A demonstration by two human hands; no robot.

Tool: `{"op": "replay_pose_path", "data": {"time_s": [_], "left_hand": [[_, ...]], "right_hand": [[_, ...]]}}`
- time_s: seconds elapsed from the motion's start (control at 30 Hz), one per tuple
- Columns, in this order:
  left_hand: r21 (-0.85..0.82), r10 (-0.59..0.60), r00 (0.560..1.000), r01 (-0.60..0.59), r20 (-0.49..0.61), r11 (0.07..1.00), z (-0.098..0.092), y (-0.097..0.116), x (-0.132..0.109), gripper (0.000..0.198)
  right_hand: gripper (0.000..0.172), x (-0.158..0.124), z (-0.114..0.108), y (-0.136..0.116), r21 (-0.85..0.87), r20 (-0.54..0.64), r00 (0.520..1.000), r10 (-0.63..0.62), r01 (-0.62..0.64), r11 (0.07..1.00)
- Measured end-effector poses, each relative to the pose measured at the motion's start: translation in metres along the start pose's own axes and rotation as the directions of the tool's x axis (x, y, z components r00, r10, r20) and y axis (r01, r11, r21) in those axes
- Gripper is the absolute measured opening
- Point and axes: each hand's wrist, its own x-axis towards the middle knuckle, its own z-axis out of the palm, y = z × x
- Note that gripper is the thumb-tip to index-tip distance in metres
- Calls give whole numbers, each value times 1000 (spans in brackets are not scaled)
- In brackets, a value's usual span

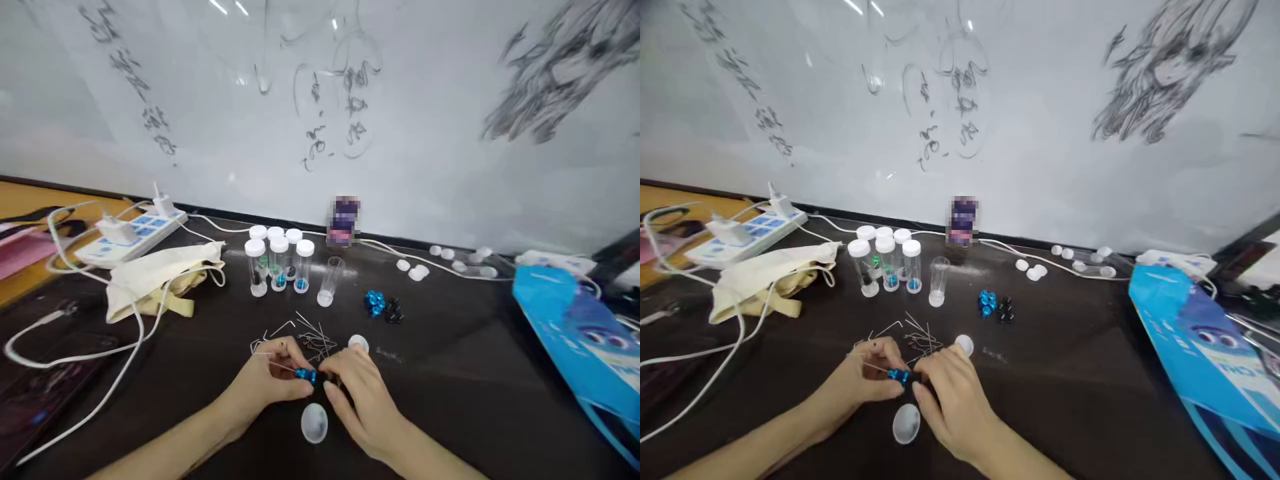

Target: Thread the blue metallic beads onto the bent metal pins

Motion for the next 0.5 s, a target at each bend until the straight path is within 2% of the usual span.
{"op": "replay_pose_path", "data": {"time_s": [0.23, 0.33, 0.5], "left_hand": [[28, 34, 999, -34, -4, 999, -2, -5, 1, 23], [10, 51, 999, -51, -5, 999, -4, -8, 3, 22], [-31, 33, 999, -34, -21, 999, -5, -9, 5, 22]], "right_hand": [[9, 3, 0, -2, -32, 1, 1000, -30, 30, 999], [5, 4, 3, -1, -40, -37, 998, -59, 57, 998], [13, 2, 6, 1, -80, -108, 987, -116, 108, 991]]}}
